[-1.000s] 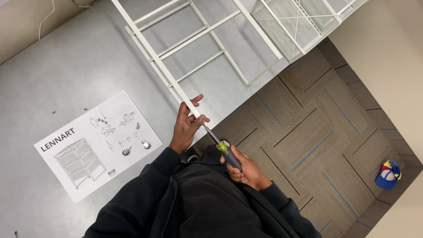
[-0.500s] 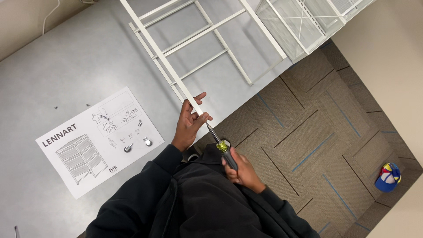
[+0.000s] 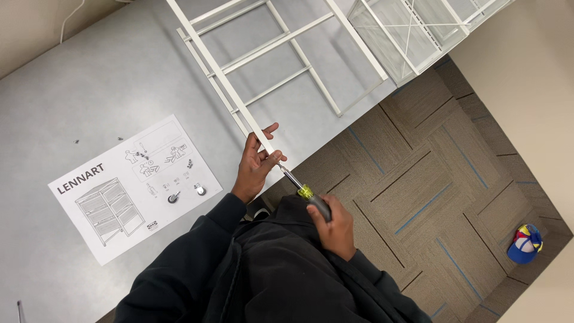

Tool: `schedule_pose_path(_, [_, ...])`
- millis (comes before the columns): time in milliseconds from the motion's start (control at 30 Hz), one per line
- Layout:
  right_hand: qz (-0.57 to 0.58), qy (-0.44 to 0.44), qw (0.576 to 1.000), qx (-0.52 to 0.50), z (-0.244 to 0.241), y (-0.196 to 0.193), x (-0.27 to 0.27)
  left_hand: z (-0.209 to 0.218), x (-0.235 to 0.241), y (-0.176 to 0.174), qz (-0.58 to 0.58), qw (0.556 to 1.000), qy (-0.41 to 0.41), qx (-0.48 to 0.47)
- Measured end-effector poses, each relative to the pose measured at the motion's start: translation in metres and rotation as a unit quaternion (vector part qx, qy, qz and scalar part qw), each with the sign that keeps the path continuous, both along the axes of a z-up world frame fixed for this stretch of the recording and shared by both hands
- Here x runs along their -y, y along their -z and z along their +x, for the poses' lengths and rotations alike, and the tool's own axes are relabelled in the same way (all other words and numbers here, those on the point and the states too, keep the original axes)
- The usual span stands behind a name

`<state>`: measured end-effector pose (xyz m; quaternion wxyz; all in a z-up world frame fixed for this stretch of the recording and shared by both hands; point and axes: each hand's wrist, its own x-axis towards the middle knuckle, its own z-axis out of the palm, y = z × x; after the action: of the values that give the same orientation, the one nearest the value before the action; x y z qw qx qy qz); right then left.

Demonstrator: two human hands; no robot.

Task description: The person assembles a white metal shelving unit by attaching wheels to the frame using a screwdriver. They align the frame, insert screws into the wheel brackets, and tighten them while following an instruction sheet.

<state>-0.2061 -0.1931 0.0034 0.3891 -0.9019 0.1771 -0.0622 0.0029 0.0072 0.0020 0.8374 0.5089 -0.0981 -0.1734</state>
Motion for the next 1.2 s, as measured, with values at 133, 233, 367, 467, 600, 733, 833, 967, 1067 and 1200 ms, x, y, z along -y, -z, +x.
schedule_pose_path(133, [0.58,0.097,0.788,-0.183,0.008,0.002,0.01,-0.001,-0.001,0.0,0.001,1.0,0.005,-0.004])
schedule_pose_path(233, [0.762,0.045,0.588,-0.268,0.01,-0.008,0.009,-0.001,-0.002,0.0,-0.006,1.0,0.003,-0.01])
schedule_pose_path(367, [0.601,0.041,0.773,-0.199,0.009,-0.009,-0.007,-0.001,0.0,0.0,0.0,1.0,-0.001,-0.002])
schedule_pose_path(467, [0.267,0.004,0.955,-0.13,0.006,-0.022,-0.015,-0.001,0.001,0.001,0.001,1.0,-0.001,0.001])
schedule_pose_path(600, [-0.054,-0.087,0.994,-0.048,0.007,-0.014,-0.004,-0.002,0.001,-0.001,-0.003,1.0,-0.007,-0.003])
schedule_pose_path(733, [0.154,-0.075,0.981,-0.096,0.012,-0.007,0.002,0.0,-0.001,0.001,0.003,1.0,-0.009,0.001])
schedule_pose_path(833, [0.659,-0.014,0.725,-0.199,0.009,0.013,0.006,-0.001,0.002,0.005,-0.011,1.0,-0.007,-0.005])
schedule_pose_path(967, [0.709,-0.039,0.667,-0.227,0.034,-0.032,0.004,-0.001,0.002,0.006,-0.007,1.0,-0.007,-0.007])
schedule_pose_path(1067, [0.417,-0.031,0.891,-0.177,0.021,-0.02,0.0,-0.004,-0.001,0.009,-0.001,1.0,-0.005,0.002])
schedule_pose_path(1200, [-0.053,-0.049,0.993,-0.095,0.015,-0.012,-0.003,0.0,0.001,0.009,0.003,1.0,-0.006,0.007])
